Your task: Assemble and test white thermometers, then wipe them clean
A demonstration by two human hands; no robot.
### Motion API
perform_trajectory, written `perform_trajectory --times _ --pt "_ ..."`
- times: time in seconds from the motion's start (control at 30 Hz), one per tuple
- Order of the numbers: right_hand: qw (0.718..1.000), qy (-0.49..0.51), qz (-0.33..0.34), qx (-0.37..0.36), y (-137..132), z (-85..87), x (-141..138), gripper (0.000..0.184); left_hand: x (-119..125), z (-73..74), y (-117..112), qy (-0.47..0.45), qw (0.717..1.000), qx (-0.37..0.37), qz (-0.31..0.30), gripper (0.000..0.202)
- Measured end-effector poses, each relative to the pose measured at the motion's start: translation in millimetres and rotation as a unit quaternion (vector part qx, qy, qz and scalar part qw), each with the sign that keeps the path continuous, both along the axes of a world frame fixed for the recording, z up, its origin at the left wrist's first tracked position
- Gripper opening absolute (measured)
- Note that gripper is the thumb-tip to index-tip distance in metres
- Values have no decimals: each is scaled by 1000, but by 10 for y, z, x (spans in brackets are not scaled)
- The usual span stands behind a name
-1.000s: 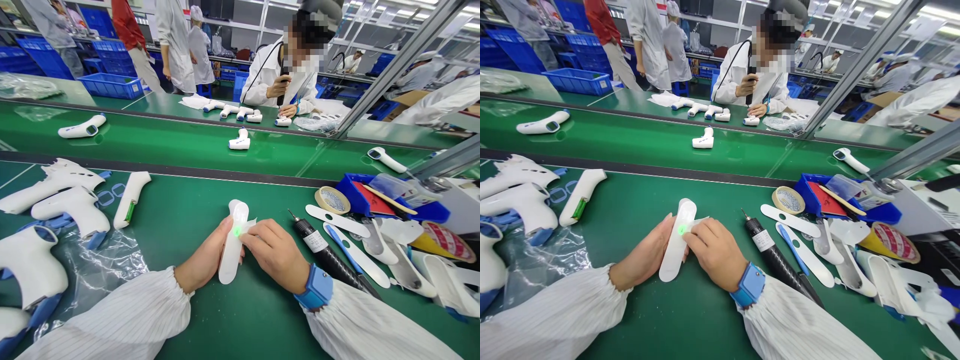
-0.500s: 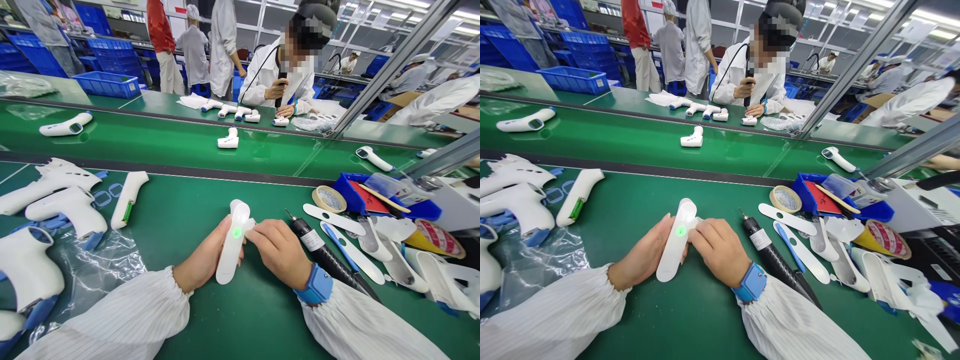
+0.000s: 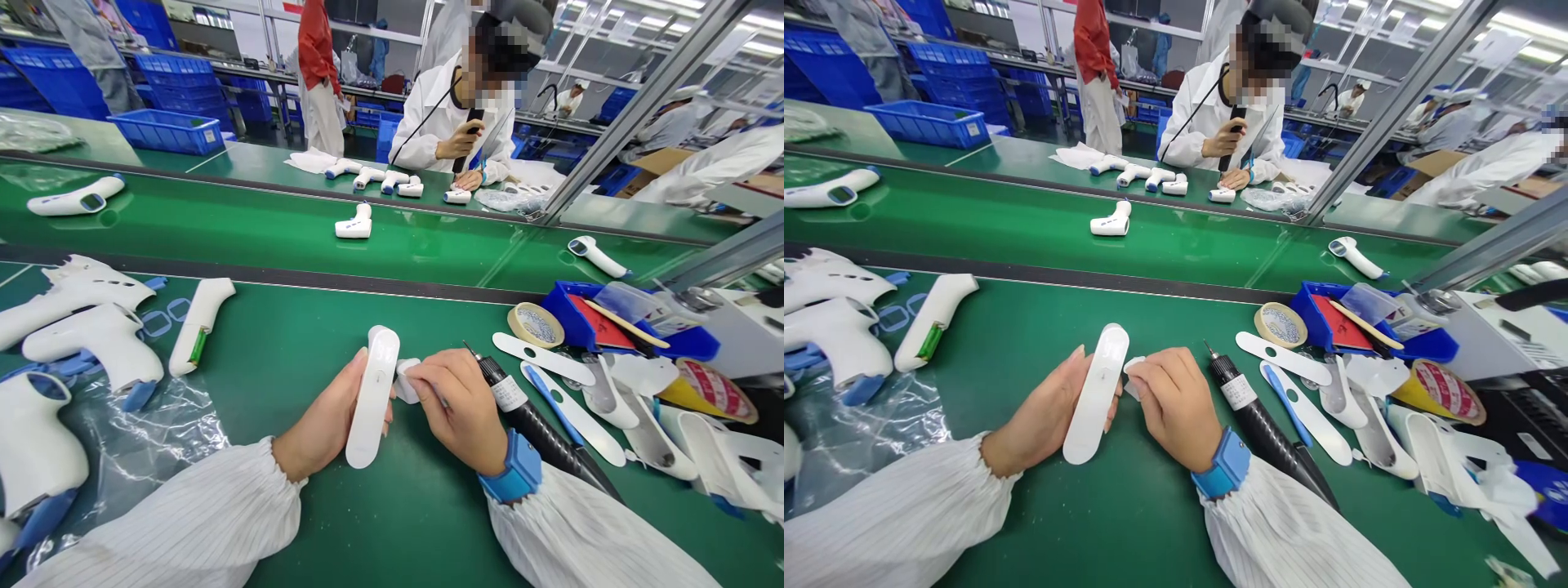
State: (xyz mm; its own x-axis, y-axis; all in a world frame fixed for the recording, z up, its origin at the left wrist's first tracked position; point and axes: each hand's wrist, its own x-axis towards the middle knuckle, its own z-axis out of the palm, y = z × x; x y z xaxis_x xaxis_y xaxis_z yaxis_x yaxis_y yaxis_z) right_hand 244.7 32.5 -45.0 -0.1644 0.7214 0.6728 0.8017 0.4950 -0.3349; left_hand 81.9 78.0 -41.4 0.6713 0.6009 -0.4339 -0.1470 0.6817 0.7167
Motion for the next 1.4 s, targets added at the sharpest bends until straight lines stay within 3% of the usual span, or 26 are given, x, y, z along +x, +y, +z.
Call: perform_trajectory --times 0.2,0.33,0.47,0.6,0.7,0.77,1.3,1.4 --pt "1000 15 -5 -6 7 12 3 14 6 7 -1 -15 1000 -12 4 49" --pt "999 31 -8 -16 10 1 7 14 3 -22 1 -8 1000 -8 -1 28" --pt "993 90 -49 -54 44 -55 60 11 -3 -8 -18 18 999 28 -20 22" --pt "978 146 -105 -108 114 -150 149 8 -40 9 -96 -56 988 -1 -144 21" --pt "975 145 -111 -126 148 -206 187 8 -73 -6 -170 -107 959 -52 -259 31" --pt "977 137 -105 -129 154 -225 190 8 -87 -19 -202 -114 946 -69 -294 38" --pt "979 125 -94 -130 145 -211 159 10 -100 -52 -194 -134 948 -76 -280 40" --pt "979 121 -97 -131 140 -190 159 10 -82 -33 -187 -133 957 -59 -252 38"
